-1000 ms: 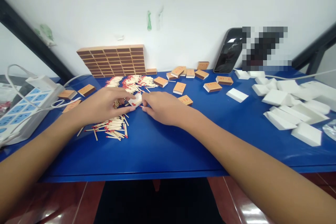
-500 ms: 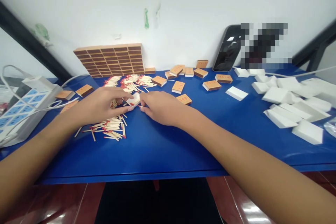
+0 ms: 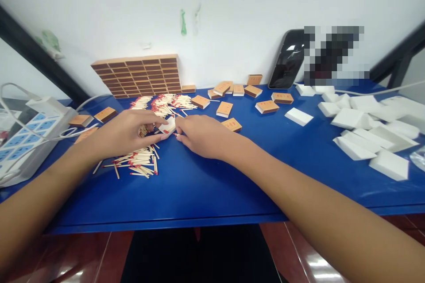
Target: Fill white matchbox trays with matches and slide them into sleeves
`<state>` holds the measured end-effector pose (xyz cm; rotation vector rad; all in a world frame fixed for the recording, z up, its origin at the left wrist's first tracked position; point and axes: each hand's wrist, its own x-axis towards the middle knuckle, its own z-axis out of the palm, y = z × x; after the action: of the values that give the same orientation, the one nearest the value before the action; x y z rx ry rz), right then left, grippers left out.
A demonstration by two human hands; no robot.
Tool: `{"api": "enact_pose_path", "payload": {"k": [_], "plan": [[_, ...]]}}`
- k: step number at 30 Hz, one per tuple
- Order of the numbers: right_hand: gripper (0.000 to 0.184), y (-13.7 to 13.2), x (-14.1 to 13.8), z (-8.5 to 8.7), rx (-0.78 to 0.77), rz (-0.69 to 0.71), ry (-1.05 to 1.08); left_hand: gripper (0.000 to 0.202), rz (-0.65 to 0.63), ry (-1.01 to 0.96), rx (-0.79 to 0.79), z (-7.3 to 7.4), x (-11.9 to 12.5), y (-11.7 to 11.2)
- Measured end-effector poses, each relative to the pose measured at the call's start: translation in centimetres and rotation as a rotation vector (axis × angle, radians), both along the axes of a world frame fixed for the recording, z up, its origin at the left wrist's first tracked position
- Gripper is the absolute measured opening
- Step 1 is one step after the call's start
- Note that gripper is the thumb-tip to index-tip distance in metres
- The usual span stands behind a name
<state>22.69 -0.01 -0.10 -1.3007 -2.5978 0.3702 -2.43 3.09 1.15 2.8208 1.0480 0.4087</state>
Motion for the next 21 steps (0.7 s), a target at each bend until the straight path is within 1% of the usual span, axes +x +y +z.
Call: {"api": "enact_pose_path", "payload": {"k": [7, 10, 15, 21], "plan": [[0.010, -0.15, -0.27, 0.30, -0.024, -0.004, 0.026, 0.042, 0.028, 0.009, -0.011, -0.20, -0.14, 0.11], [0.011, -0.12, -0.23, 0.23, -0.031, -0.009, 0.015, 0.040, 0.013, 0.019, -0.013, -0.29, -0.15, 0.09], [0.011, -0.04, -0.17, 0.02, 0.001, -0.008, -0.005, 0.042, 0.003, 0.017, 0.001, -0.15, -0.06, 0.13], [0.011, -0.19, -0.25, 0.34, -0.034, -0.029, -0.007, 0.042, 0.019, 0.017, -0.020, -0.05, -0.01, 0.09]]}}
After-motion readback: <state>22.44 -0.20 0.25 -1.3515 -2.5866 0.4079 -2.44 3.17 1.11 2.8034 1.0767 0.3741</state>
